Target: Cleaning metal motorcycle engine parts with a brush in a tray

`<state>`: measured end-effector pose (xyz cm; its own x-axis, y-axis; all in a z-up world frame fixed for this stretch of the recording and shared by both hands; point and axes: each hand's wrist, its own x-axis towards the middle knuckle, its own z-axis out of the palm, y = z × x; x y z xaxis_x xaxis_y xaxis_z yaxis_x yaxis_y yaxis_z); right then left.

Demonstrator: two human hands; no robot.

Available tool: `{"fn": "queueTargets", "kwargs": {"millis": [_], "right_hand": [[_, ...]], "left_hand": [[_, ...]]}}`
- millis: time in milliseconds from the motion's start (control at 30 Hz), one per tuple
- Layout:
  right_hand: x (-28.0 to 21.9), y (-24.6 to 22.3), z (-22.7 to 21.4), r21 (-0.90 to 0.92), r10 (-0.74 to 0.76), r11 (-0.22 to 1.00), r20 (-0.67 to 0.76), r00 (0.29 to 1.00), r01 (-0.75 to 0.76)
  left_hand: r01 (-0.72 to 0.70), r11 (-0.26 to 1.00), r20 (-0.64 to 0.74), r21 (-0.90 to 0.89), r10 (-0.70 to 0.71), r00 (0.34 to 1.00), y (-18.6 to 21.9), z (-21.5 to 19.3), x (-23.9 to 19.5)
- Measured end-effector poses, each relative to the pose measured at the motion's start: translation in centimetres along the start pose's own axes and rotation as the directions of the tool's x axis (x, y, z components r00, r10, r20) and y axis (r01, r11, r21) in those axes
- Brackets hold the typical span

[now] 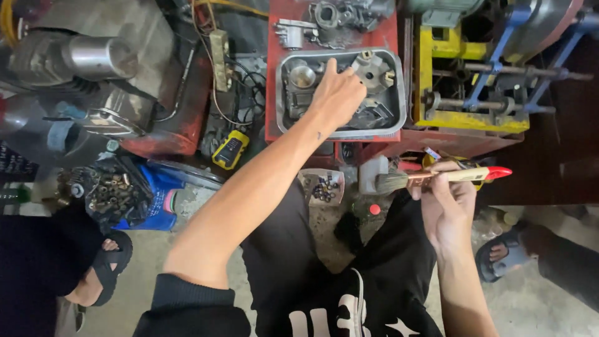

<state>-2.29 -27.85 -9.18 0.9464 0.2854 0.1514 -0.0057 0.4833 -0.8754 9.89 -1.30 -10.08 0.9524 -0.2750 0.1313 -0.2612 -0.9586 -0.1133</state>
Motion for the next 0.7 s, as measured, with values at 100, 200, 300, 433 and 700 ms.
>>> {"fn": "queueTargets", "kwargs": {"millis": [100,200,300,433,700], "right_hand": [[-0.2,-0.2,0.0,-0.031,0.023,0.999,-0.018,1.000,-0.023],[-0.4,0.0,-0.7,-0.008,0.017,1.000,-0.047,0.999,-0.017],[-0.5,0.0,-1.4,-0.003,0.019,1.000,-0.069,0.997,-0.019],[-0.5,-0.1,-1.8,-0.002,0.001,1.000,-0.062,0.998,-0.001],[-0.7,-0.8,-2.2,-0.017,-0.009,1.000,-0.052,0.999,0.008]], "left_hand": [[0.001,0.999,-0.051,-0.053,-0.004,0.999,-0.7,1.1,0.2],[0.035,0.999,-0.048,-0.011,-0.036,0.998,-0.5,2.4,0.6],[0.130,0.989,0.013,0.073,-0.131,0.991,1.2,0.5,0.5],[0.140,0.968,0.023,0.208,-0.148,0.989,2.4,-0.4,1.1],[0.248,0.967,0.058,0.060,-0.251,0.966,2.5,0.5,1.5]]}}
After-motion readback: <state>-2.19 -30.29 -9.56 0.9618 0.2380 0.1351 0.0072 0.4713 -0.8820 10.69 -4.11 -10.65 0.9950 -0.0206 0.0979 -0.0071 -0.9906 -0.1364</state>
